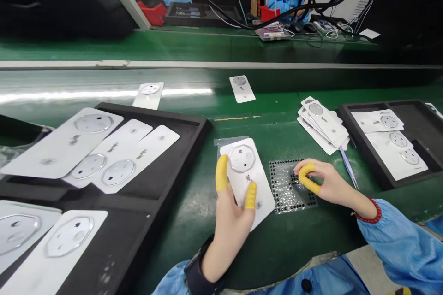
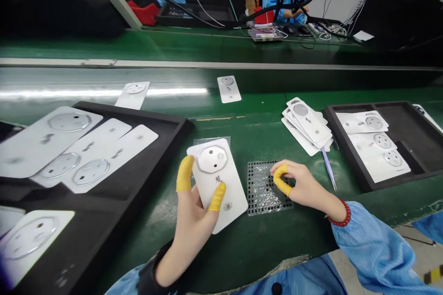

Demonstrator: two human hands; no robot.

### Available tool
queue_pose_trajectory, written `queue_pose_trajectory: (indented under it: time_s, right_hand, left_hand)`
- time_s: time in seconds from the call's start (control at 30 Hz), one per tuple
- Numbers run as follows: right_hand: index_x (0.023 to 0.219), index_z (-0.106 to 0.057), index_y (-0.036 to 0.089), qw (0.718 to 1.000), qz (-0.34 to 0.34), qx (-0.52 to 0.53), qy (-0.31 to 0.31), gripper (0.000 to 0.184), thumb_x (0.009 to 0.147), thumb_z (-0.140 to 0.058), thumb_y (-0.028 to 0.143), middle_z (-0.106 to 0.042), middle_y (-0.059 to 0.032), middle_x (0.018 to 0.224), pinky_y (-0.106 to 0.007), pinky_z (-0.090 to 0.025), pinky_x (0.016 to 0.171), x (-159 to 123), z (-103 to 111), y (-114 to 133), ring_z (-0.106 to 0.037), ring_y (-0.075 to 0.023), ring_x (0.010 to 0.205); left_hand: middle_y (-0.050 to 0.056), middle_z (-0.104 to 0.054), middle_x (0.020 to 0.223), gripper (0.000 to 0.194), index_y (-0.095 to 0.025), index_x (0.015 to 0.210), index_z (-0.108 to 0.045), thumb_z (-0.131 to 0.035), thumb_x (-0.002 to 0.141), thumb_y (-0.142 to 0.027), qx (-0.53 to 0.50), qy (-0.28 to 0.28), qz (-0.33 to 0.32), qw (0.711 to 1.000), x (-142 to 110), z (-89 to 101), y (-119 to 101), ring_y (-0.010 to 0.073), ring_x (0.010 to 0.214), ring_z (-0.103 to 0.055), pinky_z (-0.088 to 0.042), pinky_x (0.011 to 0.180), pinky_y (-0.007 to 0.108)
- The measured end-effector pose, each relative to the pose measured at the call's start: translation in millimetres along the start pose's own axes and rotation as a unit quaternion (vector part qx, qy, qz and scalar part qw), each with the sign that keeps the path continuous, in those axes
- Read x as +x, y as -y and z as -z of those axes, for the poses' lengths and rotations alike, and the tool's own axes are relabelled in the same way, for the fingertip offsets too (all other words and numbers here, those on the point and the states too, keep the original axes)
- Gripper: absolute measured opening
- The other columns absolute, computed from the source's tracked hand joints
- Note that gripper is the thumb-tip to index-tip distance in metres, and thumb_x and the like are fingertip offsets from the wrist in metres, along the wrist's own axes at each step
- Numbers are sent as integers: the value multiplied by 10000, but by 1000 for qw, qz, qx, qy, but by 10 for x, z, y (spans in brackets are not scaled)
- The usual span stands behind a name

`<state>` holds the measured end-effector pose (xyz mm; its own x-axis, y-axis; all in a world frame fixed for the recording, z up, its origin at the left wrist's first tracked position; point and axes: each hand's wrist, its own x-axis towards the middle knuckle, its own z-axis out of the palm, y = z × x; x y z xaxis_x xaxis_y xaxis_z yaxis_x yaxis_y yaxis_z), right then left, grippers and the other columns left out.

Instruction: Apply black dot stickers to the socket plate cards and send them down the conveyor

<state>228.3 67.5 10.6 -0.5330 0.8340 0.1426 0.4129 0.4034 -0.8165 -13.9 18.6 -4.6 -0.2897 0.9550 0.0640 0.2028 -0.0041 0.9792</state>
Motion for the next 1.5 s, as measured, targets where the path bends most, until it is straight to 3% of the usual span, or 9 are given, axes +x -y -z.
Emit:
queue_pose_trajectory:
  time_s: [0.1, 0.23, 0.33, 0.47, 0.67, 0.9, 1.07, 1.23, 1.5]
  right_hand:
    - [883, -588, 199, 995, 16, 48, -88, 64, 880, -592, 135, -619, -74, 1030, -302, -569, 797, 105, -28, 219, -641, -163, 941]
    - [937, -572, 191, 983, 115, 4, -145, 111, 873, -592, 103, -534, -86, 1070, -341, -537, 841, 247, -226, 493, -592, -170, 956]
    - [966, -554, 194, 976, 143, -30, -159, 158, 861, -588, 81, -473, -91, 1098, -367, -534, 833, 275, -348, 560, -569, -180, 954]
    - [953, -559, 203, 978, 123, -53, -158, 153, 857, -596, 90, -446, -91, 1113, -417, -526, 855, 244, -372, 549, -556, -212, 991]
    - [890, -571, 211, 979, 97, -11, -177, 130, 846, -614, 96, -427, -74, 1092, -390, -522, 856, 238, -375, 574, -538, -197, 982]
    - [1034, -520, 267, 975, 40, 93, -195, 315, 805, -692, 137, -415, -73, 1213, -364, -517, 873, 206, -381, 528, -513, -195, 1048]
    - [1024, -521, 254, 967, -23, 226, -118, 294, 810, -706, 173, -447, -84, 1331, -331, -551, 846, 222, -275, 562, -586, -177, 1036]
    - [1020, -520, 246, 937, -80, 337, -37, 280, 817, -692, 158, -556, -62, 1259, -308, -596, 763, 249, -182, 621, -664, -143, 894]
    - [959, -559, 219, 932, -123, 338, -39, 252, 776, -709, 132, -605, -48, 1148, -266, -589, 702, 274, -143, 654, -655, -124, 817]
  left_hand:
    - [74, -745, 909, 885, -157, 1541, -2, -582, 895, -333, 29, 62, -20, 997, -168, -89, 32, 236, 747, -726, -565, 718, 337]
    - [5, -687, 633, 570, -104, 1418, -320, -523, 910, -264, 129, 122, -90, 980, -309, -153, 2, 189, 445, -632, -471, 471, 256]
    - [-9, -657, 574, 285, -149, 1151, -503, -479, 866, -151, 180, 141, -172, 958, -340, -145, -53, 169, 395, -601, -411, 410, 226]
    - [-19, -587, 508, 217, -206, 873, -474, -407, 757, -35, 231, 124, -275, 925, -363, -128, -62, 155, 338, -531, -345, 369, 228]
    - [-29, -565, 525, 275, -219, 872, -423, -383, 707, -3, 232, 131, -316, 911, -372, -131, -14, 149, 349, -523, -376, 380, 225]
    - [-22, -648, 615, 284, -217, 945, -468, -419, 760, -7, 138, 178, -282, 933, -356, -107, -130, 141, 450, -627, -491, 456, 195]
    - [-25, -654, 615, 261, -209, 1011, -521, -490, 807, -50, 88, 196, -238, 947, -374, -98, -171, 166, 571, -693, -545, 529, 204]
    - [13, -707, 697, 487, -208, 1342, -447, -546, 869, -144, 40, 230, -129, 964, -438, -76, -131, 200, 629, -706, -567, 553, 247]
    - [62, -724, 770, 660, -217, 1469, -385, -627, 862, -311, -40, 247, -4, 968, -514, -42, -56, 236, 658, -689, -585, 609, 322]
